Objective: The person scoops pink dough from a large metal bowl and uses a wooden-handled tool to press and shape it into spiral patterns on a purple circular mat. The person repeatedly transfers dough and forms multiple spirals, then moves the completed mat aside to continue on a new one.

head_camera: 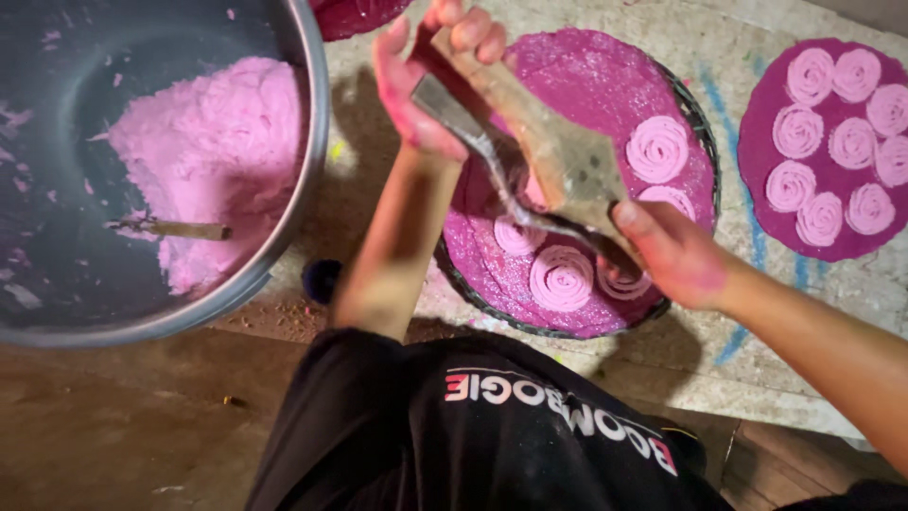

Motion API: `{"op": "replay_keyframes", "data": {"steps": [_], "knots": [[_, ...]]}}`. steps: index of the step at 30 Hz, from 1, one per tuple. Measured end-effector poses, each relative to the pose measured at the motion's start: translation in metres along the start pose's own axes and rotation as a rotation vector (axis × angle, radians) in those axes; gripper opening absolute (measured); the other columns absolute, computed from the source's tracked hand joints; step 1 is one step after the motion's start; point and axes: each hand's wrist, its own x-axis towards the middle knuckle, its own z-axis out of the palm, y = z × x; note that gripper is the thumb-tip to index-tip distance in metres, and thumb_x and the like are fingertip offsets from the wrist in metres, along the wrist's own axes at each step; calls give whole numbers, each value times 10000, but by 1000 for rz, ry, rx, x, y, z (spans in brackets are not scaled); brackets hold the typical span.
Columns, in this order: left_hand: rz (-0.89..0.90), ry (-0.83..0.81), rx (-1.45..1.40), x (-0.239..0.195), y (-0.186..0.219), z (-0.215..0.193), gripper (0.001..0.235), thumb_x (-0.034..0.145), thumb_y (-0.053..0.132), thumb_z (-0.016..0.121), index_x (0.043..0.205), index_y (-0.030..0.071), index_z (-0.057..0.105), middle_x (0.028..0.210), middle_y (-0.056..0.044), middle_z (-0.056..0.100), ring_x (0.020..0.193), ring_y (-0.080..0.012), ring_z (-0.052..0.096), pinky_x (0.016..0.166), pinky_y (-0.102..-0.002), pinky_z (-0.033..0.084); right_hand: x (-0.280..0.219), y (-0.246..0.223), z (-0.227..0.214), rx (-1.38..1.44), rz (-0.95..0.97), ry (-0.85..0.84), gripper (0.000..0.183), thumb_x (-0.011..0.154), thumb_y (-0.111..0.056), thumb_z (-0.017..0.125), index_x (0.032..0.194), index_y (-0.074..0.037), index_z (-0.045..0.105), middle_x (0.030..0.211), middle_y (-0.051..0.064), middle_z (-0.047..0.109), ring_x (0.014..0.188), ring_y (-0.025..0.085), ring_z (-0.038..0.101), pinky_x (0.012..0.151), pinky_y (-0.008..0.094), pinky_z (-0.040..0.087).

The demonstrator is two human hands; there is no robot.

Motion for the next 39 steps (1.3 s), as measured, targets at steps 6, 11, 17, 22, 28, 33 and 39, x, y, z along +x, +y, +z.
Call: {"op": "replay_keyframes", "data": {"steps": [6,11,17,22,28,33,39], "knots": [[101,90,17,-39,-2,18,366,1068,430,475,1065,73,558,924,-36,579,915,-174,571,895,-305,498,-29,-2,17,374,110,-185,694,990,-614,339,999,-6,671,778,86,688,679,188,646,647,348,547],[28,118,-91,-49,-45,23,361,1037,447,495,1072,93,557,964,-61,595,959,-224,591,955,-424,493,-63,22,-3,259,257,-141,738,976,-627,255,968,-15,667,748,105,717,665,211,684,636,365,558],[-28,146,-146,-24,-87,15,379,997,461,518,1133,108,531,1054,-61,554,1056,-252,562,1019,-449,457,-75,45,-31,277,251,52,673,1007,-572,339,1055,7,677,771,138,708,677,227,670,656,384,568],[-29,10,-147,14,-92,1,367,1018,463,507,1107,108,543,1037,-53,558,1055,-242,560,1020,-424,443,-54,53,-36,204,203,160,685,1045,-574,349,1081,19,690,808,110,666,692,183,607,639,353,498],[-73,-5,-91,27,-73,-21,405,1003,536,484,1064,142,556,1042,-49,588,1083,-232,581,1121,-472,434,-23,54,-26,98,67,214,662,1072,-574,373,1094,5,693,849,58,649,771,123,550,673,313,461],[-393,-49,-25,-2,-42,-41,568,1172,610,398,1096,85,598,1087,-121,648,1071,-322,627,1004,-528,478,-22,57,-25,289,-25,104,609,1049,-533,417,1141,4,691,909,34,690,793,111,577,675,297,460],[-841,104,1033,-63,-46,-73,549,894,1,429,1430,-6,547,1222,-107,726,981,-167,717,668,-307,578,-12,71,-23,301,-78,130,552,1056,-493,453,1123,10,671,921,27,688,832,97,590,738,280,501]]}}
